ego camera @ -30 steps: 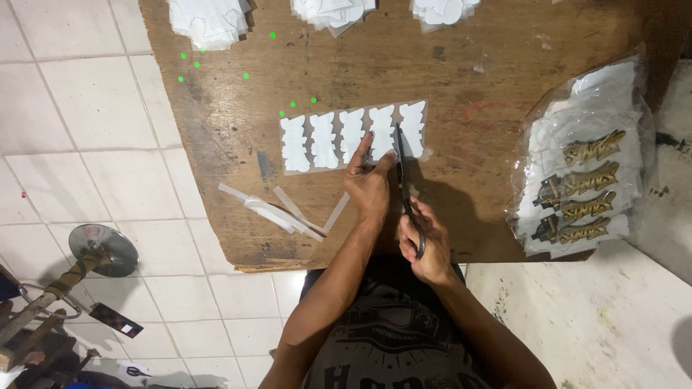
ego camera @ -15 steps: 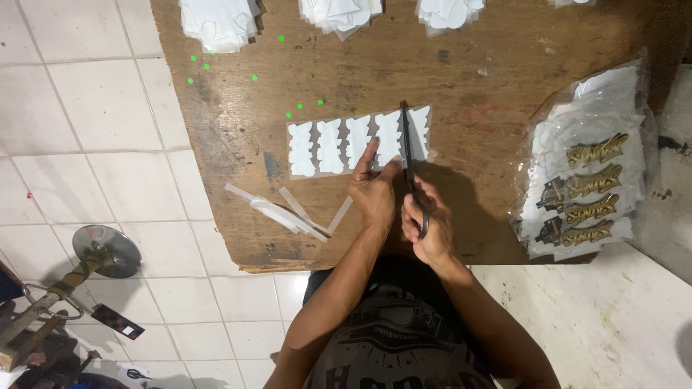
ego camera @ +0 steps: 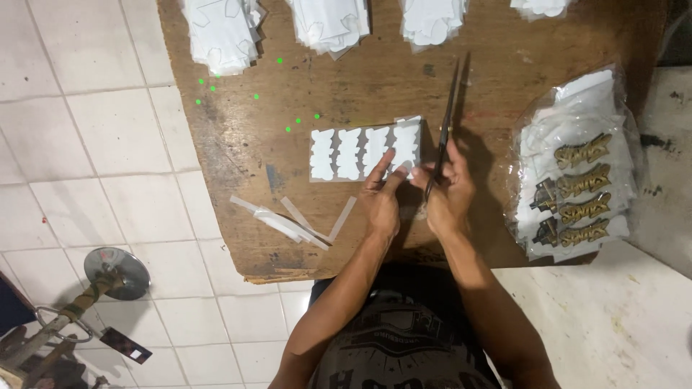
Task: Cutting printed labels from a sheet using scissors and organizing them on a table
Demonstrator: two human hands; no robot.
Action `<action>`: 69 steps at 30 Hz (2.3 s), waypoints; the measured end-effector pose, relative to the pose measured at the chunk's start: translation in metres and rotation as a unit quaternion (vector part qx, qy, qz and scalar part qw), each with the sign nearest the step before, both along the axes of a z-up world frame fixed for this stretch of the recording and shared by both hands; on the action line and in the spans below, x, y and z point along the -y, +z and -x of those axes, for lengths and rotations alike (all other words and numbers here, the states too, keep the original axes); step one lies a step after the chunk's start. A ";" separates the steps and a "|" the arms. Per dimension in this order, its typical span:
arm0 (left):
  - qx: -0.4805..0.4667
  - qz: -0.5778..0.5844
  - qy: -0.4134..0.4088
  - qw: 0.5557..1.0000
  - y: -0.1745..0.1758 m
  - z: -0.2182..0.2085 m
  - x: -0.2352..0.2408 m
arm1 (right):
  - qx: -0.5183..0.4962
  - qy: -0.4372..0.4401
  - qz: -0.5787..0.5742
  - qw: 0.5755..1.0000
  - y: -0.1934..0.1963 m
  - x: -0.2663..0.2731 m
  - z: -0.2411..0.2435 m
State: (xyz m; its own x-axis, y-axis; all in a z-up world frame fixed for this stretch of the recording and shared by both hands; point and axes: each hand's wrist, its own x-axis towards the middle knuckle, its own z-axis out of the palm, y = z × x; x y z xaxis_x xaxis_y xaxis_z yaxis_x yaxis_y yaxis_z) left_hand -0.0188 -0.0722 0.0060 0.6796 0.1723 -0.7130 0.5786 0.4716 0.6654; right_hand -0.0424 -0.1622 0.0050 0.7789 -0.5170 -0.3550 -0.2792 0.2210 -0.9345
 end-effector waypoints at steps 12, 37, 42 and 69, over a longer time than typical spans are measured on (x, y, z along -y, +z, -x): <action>-0.015 -0.098 0.028 0.995 -0.034 -0.018 -0.012 | -0.072 0.035 -0.016 0.997 0.043 0.020 0.040; 0.013 -0.078 0.055 0.995 -0.046 -0.010 -0.010 | -0.111 0.063 -0.213 0.969 0.030 -0.028 0.120; 0.005 -0.079 0.055 0.995 -0.049 0.004 -0.010 | -0.108 0.074 -0.215 0.968 0.025 -0.030 0.113; 0.000 -0.091 0.031 0.995 -0.041 0.011 -0.007 | -0.115 0.013 -0.201 0.973 0.019 -0.037 0.085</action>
State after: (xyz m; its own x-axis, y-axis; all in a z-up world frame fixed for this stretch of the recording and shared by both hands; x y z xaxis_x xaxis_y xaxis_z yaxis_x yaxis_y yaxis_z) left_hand -0.0297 -0.0651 -0.0349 0.6641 0.3407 -0.6655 0.5513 0.3783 0.7437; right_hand -0.1276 -0.1257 0.0237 0.6657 -0.2814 -0.6912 -0.4816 0.5455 -0.6859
